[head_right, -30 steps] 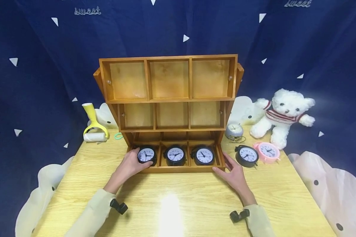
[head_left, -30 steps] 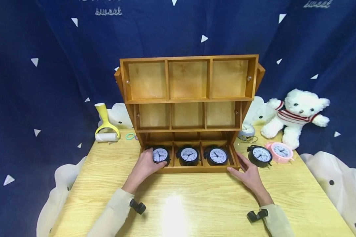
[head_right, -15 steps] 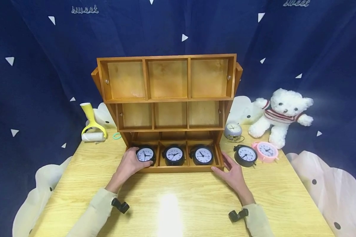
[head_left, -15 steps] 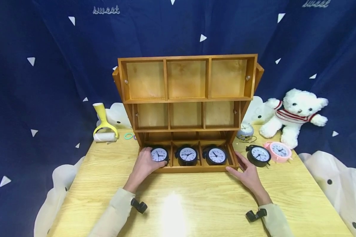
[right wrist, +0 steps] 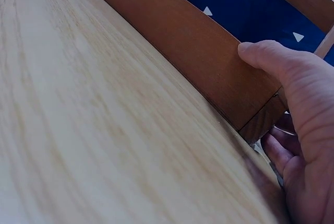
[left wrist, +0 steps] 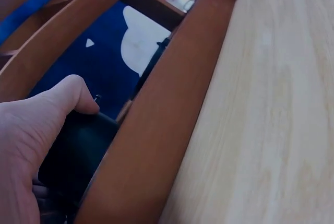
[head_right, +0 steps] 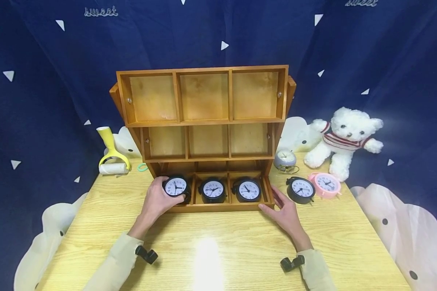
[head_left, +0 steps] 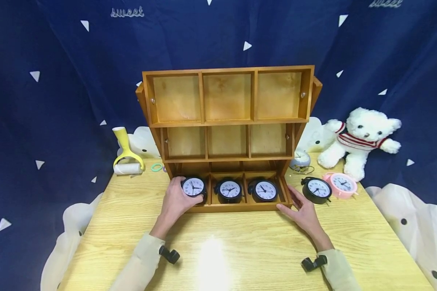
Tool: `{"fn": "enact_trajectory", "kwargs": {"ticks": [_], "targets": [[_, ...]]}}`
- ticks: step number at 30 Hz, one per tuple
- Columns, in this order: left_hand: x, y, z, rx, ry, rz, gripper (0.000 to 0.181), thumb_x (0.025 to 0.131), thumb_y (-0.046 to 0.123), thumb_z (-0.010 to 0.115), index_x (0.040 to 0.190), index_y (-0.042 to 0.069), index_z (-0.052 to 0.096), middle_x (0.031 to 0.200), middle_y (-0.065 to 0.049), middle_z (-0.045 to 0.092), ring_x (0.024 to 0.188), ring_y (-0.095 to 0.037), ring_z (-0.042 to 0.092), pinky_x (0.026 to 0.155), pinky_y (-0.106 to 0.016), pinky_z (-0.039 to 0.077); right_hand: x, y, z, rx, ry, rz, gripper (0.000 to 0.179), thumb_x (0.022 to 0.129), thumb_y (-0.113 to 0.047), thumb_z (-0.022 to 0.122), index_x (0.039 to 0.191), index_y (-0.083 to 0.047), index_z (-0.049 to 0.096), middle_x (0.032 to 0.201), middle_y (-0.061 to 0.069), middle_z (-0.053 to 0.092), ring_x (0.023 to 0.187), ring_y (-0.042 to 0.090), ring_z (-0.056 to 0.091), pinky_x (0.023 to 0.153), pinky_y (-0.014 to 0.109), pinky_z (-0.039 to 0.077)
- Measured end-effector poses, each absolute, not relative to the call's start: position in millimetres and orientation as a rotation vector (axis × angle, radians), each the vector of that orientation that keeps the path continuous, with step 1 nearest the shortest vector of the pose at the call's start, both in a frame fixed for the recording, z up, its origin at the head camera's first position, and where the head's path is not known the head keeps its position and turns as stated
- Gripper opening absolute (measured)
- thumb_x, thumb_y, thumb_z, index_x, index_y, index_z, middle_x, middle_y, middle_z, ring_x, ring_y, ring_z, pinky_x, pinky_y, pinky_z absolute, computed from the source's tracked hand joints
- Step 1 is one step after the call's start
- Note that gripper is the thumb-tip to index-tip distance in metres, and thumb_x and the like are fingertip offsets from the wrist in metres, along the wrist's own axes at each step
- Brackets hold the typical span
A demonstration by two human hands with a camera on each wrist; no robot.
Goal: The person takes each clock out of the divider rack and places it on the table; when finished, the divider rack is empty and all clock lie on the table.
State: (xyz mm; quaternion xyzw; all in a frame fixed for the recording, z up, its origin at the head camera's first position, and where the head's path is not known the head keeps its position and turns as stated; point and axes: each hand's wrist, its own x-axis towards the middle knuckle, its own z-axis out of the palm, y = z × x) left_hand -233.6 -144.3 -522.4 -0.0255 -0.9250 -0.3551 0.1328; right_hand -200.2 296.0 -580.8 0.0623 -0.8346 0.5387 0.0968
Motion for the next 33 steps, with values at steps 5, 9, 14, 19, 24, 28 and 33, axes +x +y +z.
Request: {"fn": "enact_trajectory", "kwargs": {"ticks": [5, 9, 14, 19, 24, 28, 33], "targets": [[-228.4, -149.9, -510.5, -0.066, -2.625, -1.132, 0.086, 0.06, 0.038, 0.095, 0.128, 0.0, 0.057, 0.119, -0.015, 0.064, 0.106, -0.033, 0.063, 0.092, -0.048, 0.058, -192.6, 289.5, -562.3, 0.184, -2.49, 1.597, 0.079, 0.086, -0.007, 0.087, 0.152, 0.008, 0.047, 0.156, 0.03, 0.045, 0.139, 0.047, 0.046, 0.107, 0.013, 0.042], [-222.4, -154.2, -499.3, -0.069, -2.614, -1.169, 0.087, 0.06, 0.038, 0.096, 0.129, 0.001, 0.057, 0.119, -0.015, 0.064, 0.108, -0.033, 0.062, 0.094, -0.049, 0.057, -191.2, 289.3, -560.0, 0.187, -2.485, 1.592, 0.079, 0.086, -0.007, 0.087, 0.151, 0.008, 0.047, 0.155, 0.031, 0.045, 0.138, 0.047, 0.046, 0.106, 0.013, 0.042], [-215.4, -161.0, -492.2, -0.046, -2.622, -1.167, 0.087, 0.062, 0.039, 0.096, 0.129, 0.002, 0.057, 0.12, -0.015, 0.065, 0.11, -0.033, 0.061, 0.095, -0.05, 0.055, -198.9, 296.1, -579.3, 0.179, -2.467, 1.609, 0.082, 0.085, -0.007, 0.087, 0.155, 0.001, 0.046, 0.158, 0.026, 0.044, 0.14, 0.044, 0.046, 0.105, 0.008, 0.039], [-207.3, -171.1, -489.7, -0.006, -2.626, -1.159, 0.085, 0.062, 0.041, 0.096, 0.128, 0.001, 0.059, 0.118, -0.014, 0.067, 0.109, -0.033, 0.062, 0.092, -0.049, 0.056, -203.3, 298.9, -587.9, 0.207, -2.44, 1.641, 0.083, 0.085, -0.008, 0.088, 0.156, -0.003, 0.046, 0.16, 0.023, 0.044, 0.142, 0.041, 0.046, 0.104, 0.007, 0.039], [-197.9, -183.3, -490.3, 0.004, -2.646, -1.125, 0.086, 0.061, 0.041, 0.096, 0.129, 0.002, 0.059, 0.12, -0.013, 0.067, 0.11, -0.032, 0.063, 0.093, -0.05, 0.057, -203.1, 298.8, -588.0, 0.203, -2.447, 1.641, 0.082, 0.085, -0.008, 0.088, 0.156, -0.003, 0.046, 0.16, 0.023, 0.044, 0.141, 0.043, 0.046, 0.103, 0.006, 0.039], [-192.7, -195.7, -492.6, -0.007, -2.647, -1.092, 0.088, 0.06, 0.04, 0.097, 0.13, 0.002, 0.059, 0.123, -0.014, 0.066, 0.112, -0.034, 0.062, 0.095, -0.051, 0.056, -202.4, 298.8, -585.8, 0.186, -2.464, 1.635, 0.083, 0.086, -0.011, 0.087, 0.157, -0.004, 0.045, 0.16, 0.021, 0.044, 0.143, 0.041, 0.045, 0.104, 0.006, 0.038], [-190.3, -214.8, -496.5, 0.01, -2.645, -1.039, 0.087, 0.06, 0.037, 0.098, 0.129, 0.001, 0.059, 0.123, -0.017, 0.066, 0.112, -0.035, 0.063, 0.094, -0.052, 0.055, -203.4, 299.1, -585.3, 0.179, -2.468, 1.638, 0.083, 0.087, -0.014, 0.087, 0.157, -0.003, 0.045, 0.161, 0.021, 0.043, 0.144, 0.041, 0.044, 0.104, 0.006, 0.038]]}}
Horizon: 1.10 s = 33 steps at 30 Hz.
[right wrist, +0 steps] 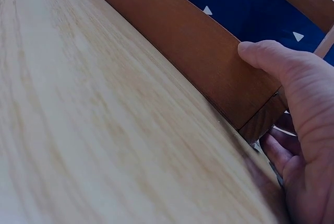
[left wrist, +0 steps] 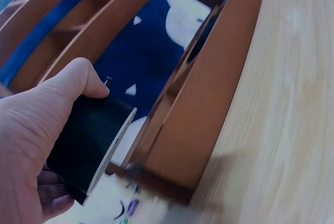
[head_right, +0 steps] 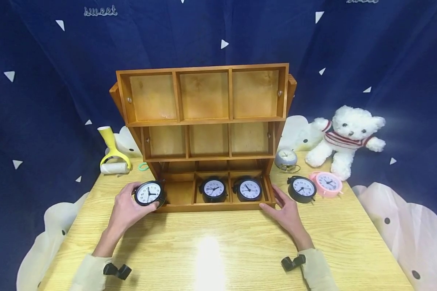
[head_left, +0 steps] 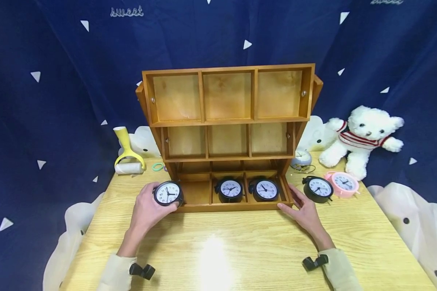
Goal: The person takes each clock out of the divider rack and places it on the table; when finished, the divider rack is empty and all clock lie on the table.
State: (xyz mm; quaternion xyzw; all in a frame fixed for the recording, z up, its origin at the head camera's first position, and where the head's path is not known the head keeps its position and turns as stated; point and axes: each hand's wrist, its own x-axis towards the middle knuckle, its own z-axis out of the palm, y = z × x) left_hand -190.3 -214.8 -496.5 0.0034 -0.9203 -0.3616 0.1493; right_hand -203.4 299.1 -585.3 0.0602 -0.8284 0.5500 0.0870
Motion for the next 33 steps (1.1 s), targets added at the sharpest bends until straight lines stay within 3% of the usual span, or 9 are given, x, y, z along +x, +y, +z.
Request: {"fn": "enact_trajectory", "kwargs": {"ticks": [20, 33], "targets": [[-222.9, -275.6, -520.9, 0.104, -2.614, -0.964, 0.083, 0.067, 0.033, 0.093, 0.133, -0.003, 0.057, 0.127, -0.023, 0.061, 0.117, -0.04, 0.058, 0.096, -0.058, 0.05, -201.8, 300.2, -587.3, 0.192, -2.445, 1.62, 0.08, 0.086, -0.012, 0.088, 0.155, -0.003, 0.048, 0.159, 0.023, 0.045, 0.14, 0.037, 0.048, 0.104, 0.007, 0.039], [-250.7, -293.1, -547.7, 0.108, -2.651, -0.992, 0.082, 0.069, 0.03, 0.094, 0.132, -0.005, 0.056, 0.126, -0.026, 0.061, 0.118, -0.042, 0.056, 0.1, -0.058, 0.048, -204.5, 300.5, -588.2, 0.205, -2.451, 1.638, 0.082, 0.087, -0.012, 0.087, 0.157, -0.003, 0.045, 0.161, 0.023, 0.042, 0.144, 0.043, 0.044, 0.104, 0.005, 0.037]]}}
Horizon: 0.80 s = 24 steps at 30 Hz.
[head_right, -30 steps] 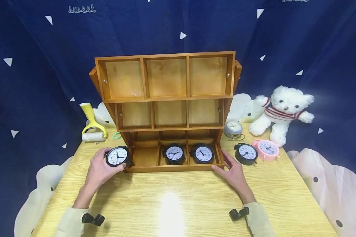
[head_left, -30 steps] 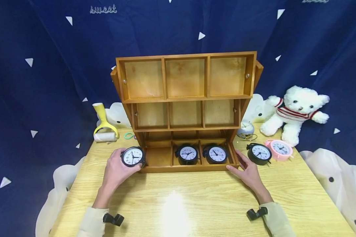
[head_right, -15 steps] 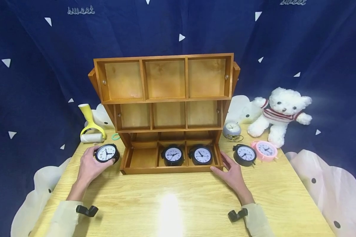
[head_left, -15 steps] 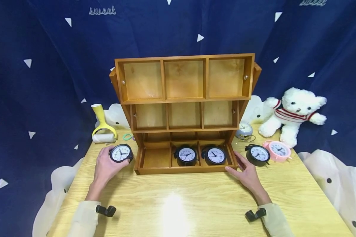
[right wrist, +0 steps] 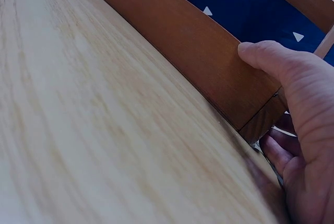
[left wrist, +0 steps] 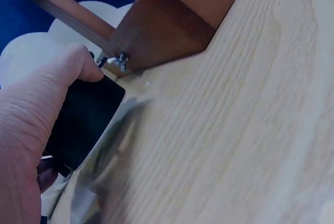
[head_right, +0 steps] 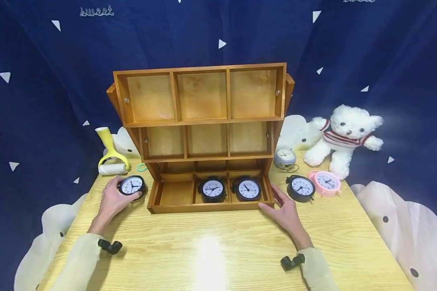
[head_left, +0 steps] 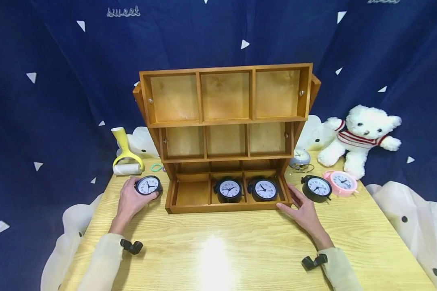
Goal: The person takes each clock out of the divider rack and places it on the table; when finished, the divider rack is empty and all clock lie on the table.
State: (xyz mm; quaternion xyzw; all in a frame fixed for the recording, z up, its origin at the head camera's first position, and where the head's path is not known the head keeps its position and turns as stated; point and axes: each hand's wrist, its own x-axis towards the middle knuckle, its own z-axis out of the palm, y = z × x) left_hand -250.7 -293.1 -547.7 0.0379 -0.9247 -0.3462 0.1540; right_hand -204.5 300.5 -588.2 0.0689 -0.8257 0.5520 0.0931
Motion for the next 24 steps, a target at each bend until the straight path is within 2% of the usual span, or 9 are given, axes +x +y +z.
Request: {"fn": "enact_trajectory", "kwargs": {"ticks": [11, 16, 19, 24], "targets": [[-259.6, -296.8, -554.4, 0.117, -2.697, -1.012, 0.083, 0.071, 0.031, 0.092, 0.134, -0.007, 0.054, 0.129, -0.028, 0.059, 0.12, -0.044, 0.055, 0.102, -0.057, 0.047, -203.8, 299.5, -587.2, 0.201, -2.436, 1.636, 0.081, 0.086, -0.011, 0.087, 0.156, -0.002, 0.047, 0.16, 0.023, 0.044, 0.141, 0.031, 0.048, 0.106, 0.007, 0.039], [-259.0, -298.6, -550.3, 0.123, -2.749, -1.036, 0.085, 0.075, 0.03, 0.09, 0.14, -0.007, 0.049, 0.134, -0.03, 0.055, 0.125, -0.046, 0.052, 0.107, -0.06, 0.044, -204.8, 299.3, -587.9, 0.201, -2.423, 1.665, 0.081, 0.086, -0.011, 0.087, 0.156, -0.003, 0.047, 0.161, 0.022, 0.043, 0.143, 0.037, 0.045, 0.106, 0.008, 0.039], [-255.6, -296.9, -544.6, 0.125, -2.773, -1.038, 0.093, 0.077, 0.03, 0.088, 0.148, -0.008, 0.043, 0.142, -0.034, 0.049, 0.132, -0.048, 0.047, 0.111, -0.063, 0.04, -205.0, 299.6, -588.1, 0.203, -2.426, 1.676, 0.081, 0.087, -0.011, 0.087, 0.157, -0.003, 0.046, 0.161, 0.022, 0.042, 0.144, 0.042, 0.043, 0.107, 0.008, 0.038], [-245.0, -288.6, -538.2, 0.18, -2.677, -1.082, 0.099, 0.08, 0.029, 0.087, 0.158, -0.001, 0.033, 0.153, -0.031, 0.039, 0.14, -0.048, 0.04, 0.113, -0.063, 0.038, -203.7, 299.8, -587.4, 0.199, -2.443, 1.661, 0.082, 0.087, -0.012, 0.087, 0.157, -0.004, 0.046, 0.162, 0.021, 0.042, 0.144, 0.041, 0.043, 0.106, 0.007, 0.038]]}}
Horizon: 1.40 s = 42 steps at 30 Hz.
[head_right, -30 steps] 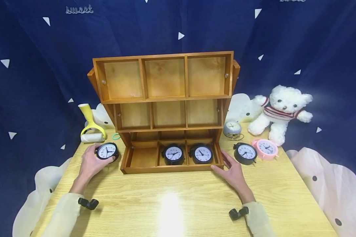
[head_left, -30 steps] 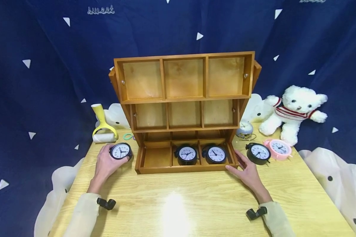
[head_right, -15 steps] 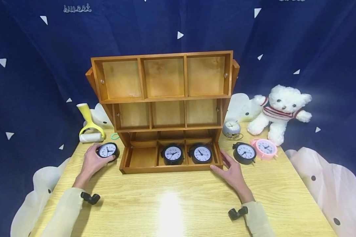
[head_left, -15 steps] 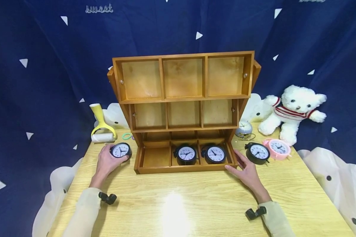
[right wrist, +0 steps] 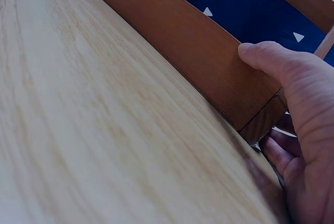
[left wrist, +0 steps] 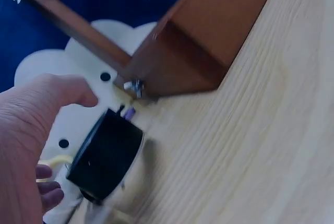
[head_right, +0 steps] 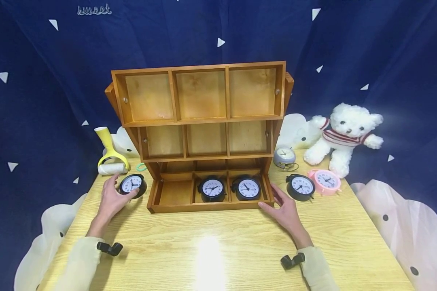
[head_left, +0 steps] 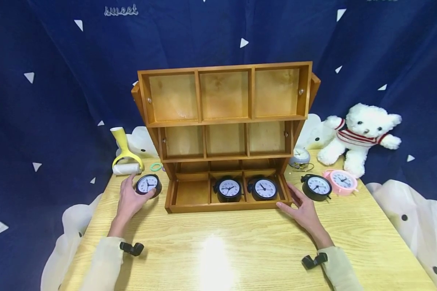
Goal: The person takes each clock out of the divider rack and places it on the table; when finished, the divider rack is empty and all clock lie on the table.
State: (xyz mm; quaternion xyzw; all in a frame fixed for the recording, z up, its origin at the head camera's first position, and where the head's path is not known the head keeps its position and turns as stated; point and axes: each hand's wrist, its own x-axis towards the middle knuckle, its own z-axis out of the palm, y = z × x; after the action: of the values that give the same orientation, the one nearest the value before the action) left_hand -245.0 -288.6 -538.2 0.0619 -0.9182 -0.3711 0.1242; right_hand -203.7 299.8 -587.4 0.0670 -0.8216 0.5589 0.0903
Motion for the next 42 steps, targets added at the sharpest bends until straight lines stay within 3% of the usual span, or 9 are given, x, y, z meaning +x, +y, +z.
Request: {"fn": "enact_trajectory", "kwargs": {"ticks": [5, 9, 12, 16, 19, 24, 42], "targets": [[-233.5, -277.0, -532.5, 0.151, -2.488, -1.14, 0.094, 0.08, 0.022, 0.087, 0.157, 0.001, 0.038, 0.149, -0.028, 0.046, 0.136, -0.047, 0.046, 0.11, -0.06, 0.043, -203.1, 299.0, -585.5, 0.196, -2.45, 1.649, 0.081, 0.087, -0.013, 0.087, 0.157, -0.004, 0.046, 0.162, 0.02, 0.042, 0.144, 0.04, 0.044, 0.105, 0.006, 0.038], [-225.1, -263.9, -525.6, 0.115, -2.333, -1.257, 0.076, 0.082, 0.011, 0.083, 0.148, -0.005, 0.05, 0.145, -0.028, 0.056, 0.134, -0.045, 0.053, 0.112, -0.055, 0.047, -203.3, 298.9, -585.8, 0.194, -2.452, 1.642, 0.081, 0.087, -0.013, 0.087, 0.157, -0.004, 0.046, 0.162, 0.02, 0.042, 0.144, 0.041, 0.044, 0.105, 0.006, 0.038], [-219.8, -250.0, -520.8, 0.113, -2.236, -1.36, 0.061, 0.083, 0.004, 0.08, 0.14, -0.006, 0.06, 0.139, -0.027, 0.063, 0.127, -0.045, 0.061, 0.11, -0.032, 0.05, -204.1, 299.5, -586.9, 0.194, -2.453, 1.638, 0.082, 0.086, -0.012, 0.087, 0.157, -0.005, 0.046, 0.162, 0.02, 0.042, 0.144, 0.041, 0.044, 0.104, 0.005, 0.038], [-213.7, -227.6, -521.2, 0.079, -2.223, -1.416, 0.055, 0.083, 0.004, 0.08, 0.136, -0.005, 0.065, 0.133, -0.028, 0.067, 0.119, -0.046, 0.067, 0.103, -0.026, 0.054, -204.7, 300.9, -588.1, 0.2, -2.451, 1.642, 0.082, 0.087, -0.012, 0.087, 0.157, -0.005, 0.045, 0.163, 0.02, 0.041, 0.145, 0.041, 0.042, 0.104, 0.005, 0.037], [-208.4, -209.3, -524.8, 0.028, -2.237, -1.447, 0.06, 0.083, 0.006, 0.082, 0.139, -0.005, 0.063, 0.133, -0.028, 0.067, 0.119, -0.046, 0.067, 0.104, -0.043, 0.053, -204.4, 301.1, -587.9, 0.207, -2.446, 1.635, 0.082, 0.087, -0.012, 0.087, 0.157, -0.005, 0.046, 0.162, 0.021, 0.041, 0.144, 0.042, 0.043, 0.105, 0.006, 0.038], [-205.0, -182.3, -531.2, -0.048, -2.242, -1.478, 0.066, 0.083, 0.013, 0.086, 0.141, -0.008, 0.059, 0.137, -0.027, 0.065, 0.124, -0.044, 0.064, 0.107, -0.048, 0.052, -204.2, 301.0, -588.3, 0.22, -2.442, 1.61, 0.081, 0.086, -0.011, 0.087, 0.156, -0.004, 0.047, 0.16, 0.024, 0.043, 0.141, 0.043, 0.045, 0.105, 0.007, 0.04], [-210.0, -129.3, -535.7, -0.223, -2.46, -1.334, 0.072, 0.081, 0.025, 0.087, 0.143, 0.001, 0.061, 0.14, -0.02, 0.065, 0.13, -0.042, 0.06, 0.106, -0.059, 0.051, -203.0, 301.6, -587.1, 0.224, -2.451, 1.627, 0.082, 0.087, -0.014, 0.087, 0.157, -0.006, 0.046, 0.161, 0.023, 0.042, 0.143, 0.039, 0.045, 0.105, 0.005, 0.037]]}}
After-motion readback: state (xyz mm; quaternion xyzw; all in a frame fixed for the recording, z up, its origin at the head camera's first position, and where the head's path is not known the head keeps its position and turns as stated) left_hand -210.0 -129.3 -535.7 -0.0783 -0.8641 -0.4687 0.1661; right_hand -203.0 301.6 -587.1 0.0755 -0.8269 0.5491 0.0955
